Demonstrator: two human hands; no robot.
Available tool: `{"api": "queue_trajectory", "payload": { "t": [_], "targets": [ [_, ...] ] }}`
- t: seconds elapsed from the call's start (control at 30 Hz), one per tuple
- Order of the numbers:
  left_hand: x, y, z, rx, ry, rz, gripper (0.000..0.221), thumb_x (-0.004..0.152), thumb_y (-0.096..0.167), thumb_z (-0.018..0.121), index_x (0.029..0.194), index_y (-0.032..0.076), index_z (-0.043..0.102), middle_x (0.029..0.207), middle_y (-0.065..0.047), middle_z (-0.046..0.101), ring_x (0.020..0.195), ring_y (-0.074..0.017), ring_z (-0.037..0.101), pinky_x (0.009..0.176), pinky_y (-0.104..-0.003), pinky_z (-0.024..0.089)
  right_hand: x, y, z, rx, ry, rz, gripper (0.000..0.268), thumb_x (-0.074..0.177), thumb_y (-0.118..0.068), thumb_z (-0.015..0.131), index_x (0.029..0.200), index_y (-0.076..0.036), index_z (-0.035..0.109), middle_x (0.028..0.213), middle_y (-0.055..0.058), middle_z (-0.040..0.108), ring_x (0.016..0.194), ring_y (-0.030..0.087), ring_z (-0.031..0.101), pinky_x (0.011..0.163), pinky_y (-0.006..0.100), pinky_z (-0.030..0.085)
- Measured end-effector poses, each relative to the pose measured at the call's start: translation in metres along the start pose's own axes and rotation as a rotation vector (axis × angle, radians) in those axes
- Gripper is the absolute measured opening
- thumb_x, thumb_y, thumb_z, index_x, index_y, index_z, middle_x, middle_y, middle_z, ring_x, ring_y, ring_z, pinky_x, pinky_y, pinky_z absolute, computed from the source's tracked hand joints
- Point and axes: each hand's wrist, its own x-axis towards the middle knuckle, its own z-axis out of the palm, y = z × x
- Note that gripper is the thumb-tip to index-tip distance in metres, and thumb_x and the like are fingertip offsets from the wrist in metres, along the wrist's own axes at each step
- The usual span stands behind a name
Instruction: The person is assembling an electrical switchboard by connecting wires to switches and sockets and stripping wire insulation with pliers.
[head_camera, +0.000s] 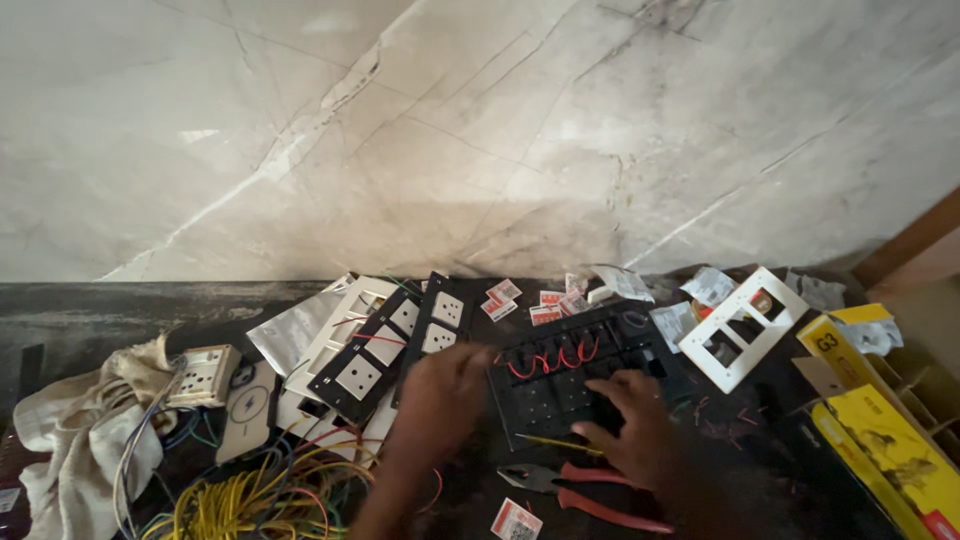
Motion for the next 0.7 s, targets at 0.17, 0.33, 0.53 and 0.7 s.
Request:
{"api": "queue_trajectory", "payload": {
  "t": [0.17, 0.33, 0.53, 0.7],
  "targets": [
    [0.006, 0.037, 0.109, 0.075, -0.111, 0.215, 0.016, 0.098, 0.020, 0.053, 0.106, 0.008, 0.060, 0.085, -0.020, 0.069, 0.082, -0.0425, 0.069, 0.070, -0.053, 0.054, -0.001, -0.005, 0.019, 0.012, 0.139, 0.015, 0.065, 0.061, -0.032, 0.087, 0.119, -0.009, 0.068, 0.112, 0.018, 0.056, 0.109, 0.041, 0.053, 0.094, 0.049, 0.045],
    [-0.008, 0.035, 0.153, 0.205, -0.249, 0.091, 0.031, 0.088, 0.018, 0.060, 0.118, 0.011, 0.060, 0.092, -0.019, 0.071, 0.084, -0.0436, 0.069, 0.070, -0.055, 0.054, -0.003, 0.030, 0.001, 0.347, 0.001, 0.153, 0.048, 0.069, -0.026, 0.086, 0.111, -0.007, 0.072, 0.113, 0.012, 0.068, 0.104, 0.026, 0.067, 0.087, 0.038, 0.055],
    [-0.020, 0.011, 0.172, 0.100, -0.097, 0.104, 0.027, 0.095, 0.020, 0.054, 0.119, 0.016, 0.066, 0.096, -0.016, 0.073, 0.086, -0.0416, 0.070, 0.072, -0.053, 0.055, -0.011, 0.058, -0.013, 0.579, -0.118, 0.366, 0.035, 0.080, -0.021, 0.082, 0.113, -0.008, 0.075, 0.100, 0.007, 0.080, 0.092, 0.018, 0.076, 0.082, 0.031, 0.060],
    [-0.019, 0.018, 0.166, 0.074, -0.138, 0.090, 0.033, 0.092, 0.013, 0.051, 0.123, 0.013, 0.065, 0.103, -0.019, 0.072, 0.089, -0.0445, 0.068, 0.076, -0.054, 0.054, -0.031, 0.033, -0.023, 0.302, -0.055, 0.203, 0.019, 0.080, -0.022, 0.080, 0.096, -0.012, 0.079, 0.092, 0.007, 0.077, 0.081, 0.015, 0.074, 0.069, 0.032, 0.060]
  ]
}}
